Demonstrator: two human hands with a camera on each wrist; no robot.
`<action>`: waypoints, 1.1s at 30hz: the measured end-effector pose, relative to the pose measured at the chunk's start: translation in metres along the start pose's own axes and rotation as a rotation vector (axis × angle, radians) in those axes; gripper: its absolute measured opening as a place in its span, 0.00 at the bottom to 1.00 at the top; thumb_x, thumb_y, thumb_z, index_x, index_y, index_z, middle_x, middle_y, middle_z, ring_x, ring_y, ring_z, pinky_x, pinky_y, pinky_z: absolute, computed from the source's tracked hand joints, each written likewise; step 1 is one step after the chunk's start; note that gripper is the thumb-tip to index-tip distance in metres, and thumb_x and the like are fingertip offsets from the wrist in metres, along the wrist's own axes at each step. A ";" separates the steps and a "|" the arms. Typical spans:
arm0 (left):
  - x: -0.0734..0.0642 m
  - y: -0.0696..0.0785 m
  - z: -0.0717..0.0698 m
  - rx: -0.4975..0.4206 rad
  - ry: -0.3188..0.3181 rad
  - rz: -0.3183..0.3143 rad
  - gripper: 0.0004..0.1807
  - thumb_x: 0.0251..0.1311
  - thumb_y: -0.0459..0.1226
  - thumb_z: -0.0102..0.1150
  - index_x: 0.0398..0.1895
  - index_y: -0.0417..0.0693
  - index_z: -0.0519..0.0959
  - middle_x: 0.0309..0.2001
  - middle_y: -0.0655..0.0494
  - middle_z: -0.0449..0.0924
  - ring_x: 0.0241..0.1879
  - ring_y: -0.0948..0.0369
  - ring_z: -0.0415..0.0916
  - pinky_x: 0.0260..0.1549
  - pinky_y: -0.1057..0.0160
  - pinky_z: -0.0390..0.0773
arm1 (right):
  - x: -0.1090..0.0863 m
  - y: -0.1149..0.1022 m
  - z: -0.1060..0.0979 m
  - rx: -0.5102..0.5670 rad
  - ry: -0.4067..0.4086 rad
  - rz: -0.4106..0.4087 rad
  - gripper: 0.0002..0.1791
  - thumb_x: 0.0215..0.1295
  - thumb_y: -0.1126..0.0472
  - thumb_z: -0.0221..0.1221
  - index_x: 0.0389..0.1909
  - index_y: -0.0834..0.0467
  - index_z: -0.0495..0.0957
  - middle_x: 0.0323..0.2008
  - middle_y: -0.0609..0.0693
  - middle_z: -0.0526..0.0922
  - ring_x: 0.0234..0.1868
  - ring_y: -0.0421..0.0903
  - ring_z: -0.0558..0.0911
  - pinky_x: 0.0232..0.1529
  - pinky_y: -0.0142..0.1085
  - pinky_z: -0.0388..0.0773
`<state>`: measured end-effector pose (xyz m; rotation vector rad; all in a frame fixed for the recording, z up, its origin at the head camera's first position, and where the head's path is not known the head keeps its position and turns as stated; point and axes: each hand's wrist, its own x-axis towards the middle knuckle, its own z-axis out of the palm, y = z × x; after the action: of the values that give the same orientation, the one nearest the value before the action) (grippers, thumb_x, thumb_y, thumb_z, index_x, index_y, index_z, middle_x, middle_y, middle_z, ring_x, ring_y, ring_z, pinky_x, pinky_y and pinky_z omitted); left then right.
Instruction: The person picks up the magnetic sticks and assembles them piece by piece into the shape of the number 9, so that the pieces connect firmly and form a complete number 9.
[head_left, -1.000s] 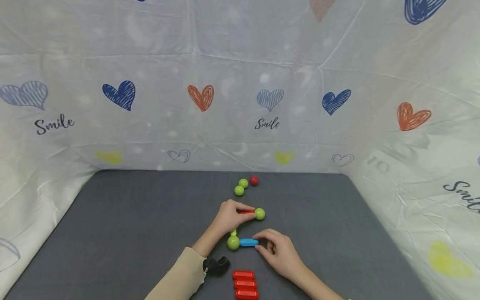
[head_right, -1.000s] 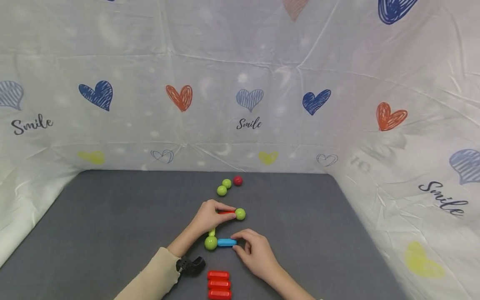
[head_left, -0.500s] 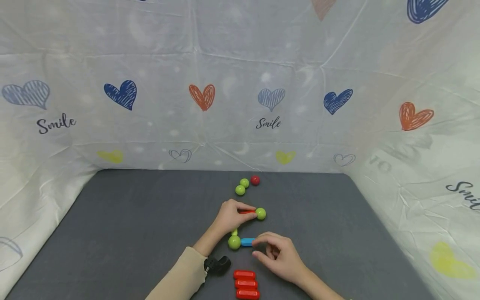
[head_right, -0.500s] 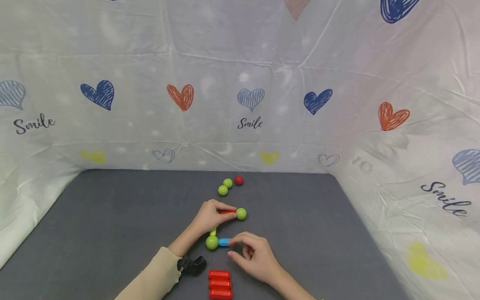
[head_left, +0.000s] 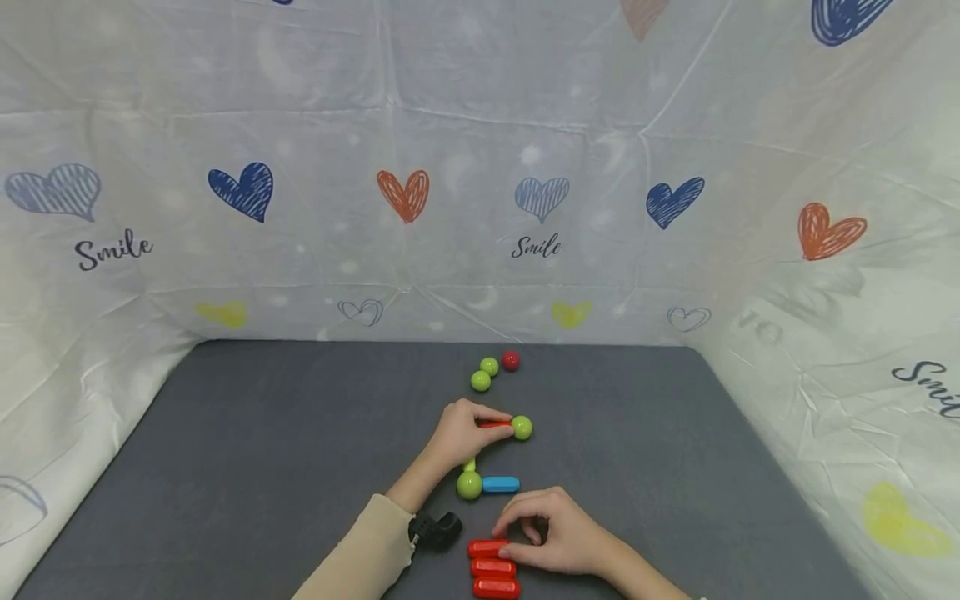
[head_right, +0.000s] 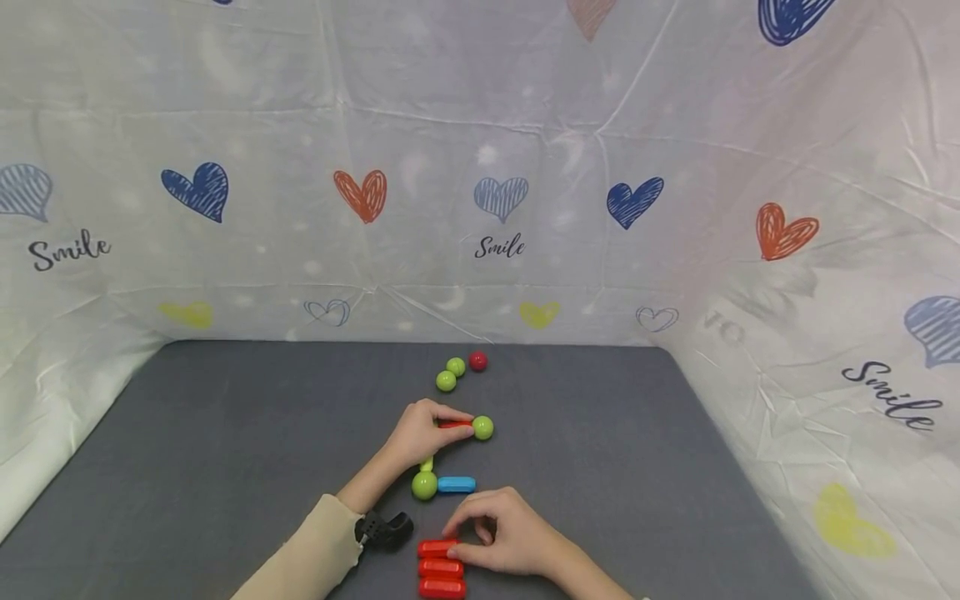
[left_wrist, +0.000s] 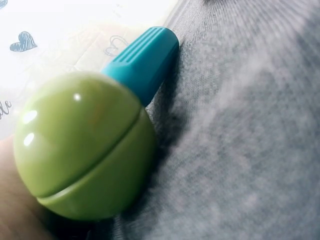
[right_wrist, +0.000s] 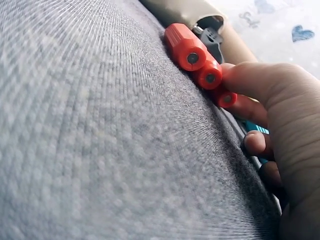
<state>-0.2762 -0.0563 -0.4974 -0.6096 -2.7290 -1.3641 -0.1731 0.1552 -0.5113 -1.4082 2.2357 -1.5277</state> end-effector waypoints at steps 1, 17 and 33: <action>0.000 0.000 0.000 -0.001 0.000 0.000 0.13 0.63 0.50 0.76 0.47 0.58 0.94 0.43 0.59 0.93 0.45 0.58 0.87 0.40 0.60 0.84 | 0.000 0.000 0.000 0.001 -0.003 0.000 0.10 0.66 0.67 0.72 0.46 0.55 0.87 0.37 0.53 0.89 0.19 0.36 0.70 0.21 0.25 0.71; 0.000 0.000 0.001 -0.015 0.007 0.002 0.13 0.63 0.50 0.76 0.46 0.59 0.94 0.42 0.60 0.93 0.45 0.58 0.88 0.43 0.57 0.85 | 0.000 -0.004 -0.001 -0.010 0.024 -0.041 0.10 0.69 0.64 0.71 0.48 0.49 0.87 0.40 0.47 0.89 0.23 0.27 0.69 0.22 0.24 0.72; -0.001 0.001 0.000 -0.020 0.007 -0.005 0.13 0.63 0.49 0.76 0.47 0.57 0.94 0.42 0.59 0.93 0.42 0.60 0.87 0.37 0.63 0.82 | 0.006 -0.003 -0.026 -0.308 0.690 0.233 0.12 0.60 0.65 0.77 0.40 0.47 0.89 0.18 0.40 0.72 0.17 0.33 0.64 0.15 0.29 0.61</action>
<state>-0.2751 -0.0559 -0.4969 -0.5989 -2.7170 -1.3932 -0.1879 0.1685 -0.4941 -0.6632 2.9987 -1.8386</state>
